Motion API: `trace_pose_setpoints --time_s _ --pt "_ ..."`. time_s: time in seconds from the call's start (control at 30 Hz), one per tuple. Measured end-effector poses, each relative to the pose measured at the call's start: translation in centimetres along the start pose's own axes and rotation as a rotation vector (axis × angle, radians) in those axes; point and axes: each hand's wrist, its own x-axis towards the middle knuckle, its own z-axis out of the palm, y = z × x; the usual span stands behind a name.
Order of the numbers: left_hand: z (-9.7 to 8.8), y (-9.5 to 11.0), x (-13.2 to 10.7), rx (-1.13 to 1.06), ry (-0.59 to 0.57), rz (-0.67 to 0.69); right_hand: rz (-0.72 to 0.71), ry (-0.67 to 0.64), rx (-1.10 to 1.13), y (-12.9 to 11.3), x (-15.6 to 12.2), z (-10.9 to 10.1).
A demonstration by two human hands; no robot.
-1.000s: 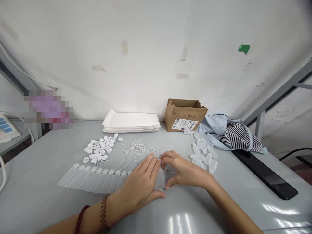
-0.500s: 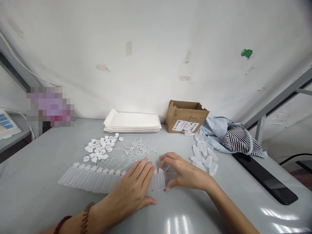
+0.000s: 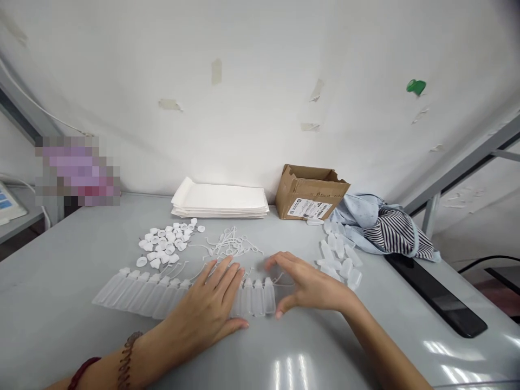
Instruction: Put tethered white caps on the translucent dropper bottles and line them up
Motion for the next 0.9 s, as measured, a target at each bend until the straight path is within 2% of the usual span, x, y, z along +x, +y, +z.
trace_pose_setpoints --time_s 0.07,0.2,0.27,0.37,0.47,0.6,0.9 --pt "-0.1 0.0 -0.1 -0.024 -0.012 -0.032 0.009 0.096 0.000 0.4 -0.1 -0.7" --pt "-0.8 -0.4 0.1 -0.101 -0.030 -0.075 0.129 0.419 -0.170 2.7 0.0 -2.6" --pt "-1.2 -1.1 0.7 -0.126 -0.020 -0.119 0.222 0.566 -0.328 4.3 0.3 -3.4" --pt "-1.6 -2.9 2.1 -0.158 0.003 -0.238 0.330 0.692 -0.447 6.7 1.0 -4.0" --pt "-1.7 -5.0 3.4 -0.258 -0.080 -0.351 0.405 0.706 -0.561 8.3 1.6 -4.0" --pt "-1.5 -7.1 4.2 -0.299 -0.101 -0.390 0.451 0.659 -0.678 9.4 2.0 -3.7" --pt "0.1 -9.1 2.6 -0.285 -0.105 -0.458 0.543 0.628 -0.749 11.0 2.4 -3.8"
